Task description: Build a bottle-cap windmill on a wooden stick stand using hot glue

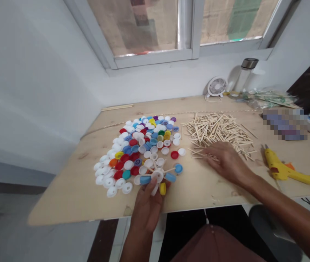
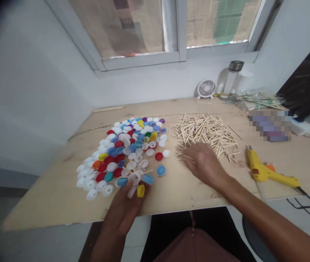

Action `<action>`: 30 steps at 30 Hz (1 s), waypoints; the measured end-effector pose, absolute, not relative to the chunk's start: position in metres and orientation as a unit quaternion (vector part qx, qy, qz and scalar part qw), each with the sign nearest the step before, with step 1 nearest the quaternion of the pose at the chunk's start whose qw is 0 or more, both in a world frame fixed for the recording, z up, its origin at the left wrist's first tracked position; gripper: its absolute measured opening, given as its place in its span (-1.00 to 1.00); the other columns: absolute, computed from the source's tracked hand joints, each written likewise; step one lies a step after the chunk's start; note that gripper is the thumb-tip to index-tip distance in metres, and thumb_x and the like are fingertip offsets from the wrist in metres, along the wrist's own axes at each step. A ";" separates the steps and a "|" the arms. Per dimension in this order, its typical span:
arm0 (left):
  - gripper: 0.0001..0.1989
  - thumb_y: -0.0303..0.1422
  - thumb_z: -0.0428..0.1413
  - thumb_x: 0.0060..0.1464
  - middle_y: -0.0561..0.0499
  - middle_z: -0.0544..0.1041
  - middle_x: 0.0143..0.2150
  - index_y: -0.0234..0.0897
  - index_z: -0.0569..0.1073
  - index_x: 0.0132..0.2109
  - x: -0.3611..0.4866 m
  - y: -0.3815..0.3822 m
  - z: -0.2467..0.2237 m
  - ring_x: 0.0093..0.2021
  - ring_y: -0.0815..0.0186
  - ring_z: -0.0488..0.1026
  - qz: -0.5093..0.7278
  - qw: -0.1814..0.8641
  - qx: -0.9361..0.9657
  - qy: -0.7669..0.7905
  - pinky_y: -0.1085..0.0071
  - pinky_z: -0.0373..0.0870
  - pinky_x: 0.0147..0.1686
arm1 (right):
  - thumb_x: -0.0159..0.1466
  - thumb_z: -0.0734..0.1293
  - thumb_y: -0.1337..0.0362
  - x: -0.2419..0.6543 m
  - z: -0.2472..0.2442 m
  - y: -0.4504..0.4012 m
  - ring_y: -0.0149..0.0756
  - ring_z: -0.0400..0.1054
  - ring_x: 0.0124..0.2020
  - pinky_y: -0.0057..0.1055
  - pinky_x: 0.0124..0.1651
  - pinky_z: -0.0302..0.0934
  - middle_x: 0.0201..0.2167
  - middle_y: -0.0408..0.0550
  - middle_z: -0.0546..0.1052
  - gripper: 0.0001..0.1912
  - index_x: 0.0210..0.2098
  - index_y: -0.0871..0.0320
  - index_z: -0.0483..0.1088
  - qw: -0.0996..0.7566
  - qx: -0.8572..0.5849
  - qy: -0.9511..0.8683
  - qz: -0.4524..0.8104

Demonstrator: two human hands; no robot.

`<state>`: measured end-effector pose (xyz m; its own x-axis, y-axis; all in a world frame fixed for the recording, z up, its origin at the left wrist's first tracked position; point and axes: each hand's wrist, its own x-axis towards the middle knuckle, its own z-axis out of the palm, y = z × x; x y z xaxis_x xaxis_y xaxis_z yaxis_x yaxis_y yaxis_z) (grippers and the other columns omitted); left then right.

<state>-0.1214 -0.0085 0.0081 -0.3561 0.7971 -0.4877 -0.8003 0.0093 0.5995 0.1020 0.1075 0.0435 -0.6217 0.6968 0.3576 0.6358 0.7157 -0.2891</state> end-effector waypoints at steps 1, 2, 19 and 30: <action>-0.79 -0.47 0.29 -0.10 0.01 0.59 -0.22 -0.27 0.51 -0.24 -0.123 -0.004 0.008 -0.27 0.30 0.54 0.701 0.573 0.004 0.425 0.34 0.54 -0.22 | 0.32 0.22 0.21 0.123 0.045 0.106 -0.16 0.42 -0.21 -0.22 -0.11 0.18 -0.27 0.02 0.58 -0.77 -0.22 0.13 0.49 0.247 -0.389 -0.885 0.058; -0.82 -0.49 0.27 -0.08 0.01 0.59 -0.24 -0.27 0.51 -0.25 -0.125 0.001 0.009 -0.29 0.31 0.54 0.697 0.578 0.009 0.424 0.34 0.55 -0.23 | 0.31 0.22 0.20 0.145 0.047 0.104 -0.15 0.43 -0.21 -0.21 -0.11 0.21 -0.28 0.02 0.58 -0.77 -0.23 0.12 0.48 0.260 -0.414 -0.871 0.046; -0.67 -0.34 0.42 -0.34 -0.03 0.61 -0.28 -0.33 0.56 -0.35 -0.072 -0.005 0.015 -0.28 0.28 0.52 0.672 0.558 0.088 0.478 0.36 0.54 -0.27 | 0.22 0.12 0.33 0.323 0.012 0.069 0.04 0.41 -0.09 -0.11 -0.20 0.32 0.05 0.21 0.44 -0.54 0.11 0.24 0.28 -0.007 -0.528 -0.839 -0.133; -0.63 -0.27 0.38 -0.29 0.02 0.60 -0.35 -0.32 0.58 -0.27 -0.060 -0.009 0.003 -0.28 0.34 0.50 0.695 0.480 0.136 0.517 0.40 0.42 -0.15 | 0.19 0.19 0.08 0.321 0.023 0.068 -0.06 0.45 -0.36 -0.30 -0.55 0.25 -0.16 0.12 0.47 -0.72 -0.13 -0.02 0.32 0.162 -0.563 -0.810 -0.029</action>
<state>-0.0604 -0.0087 0.0033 -0.5019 0.8084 -0.3077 -0.5273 -0.0040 0.8497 0.3205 0.0683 0.0228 -0.3133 0.9025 0.2956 0.9215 0.3641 -0.1348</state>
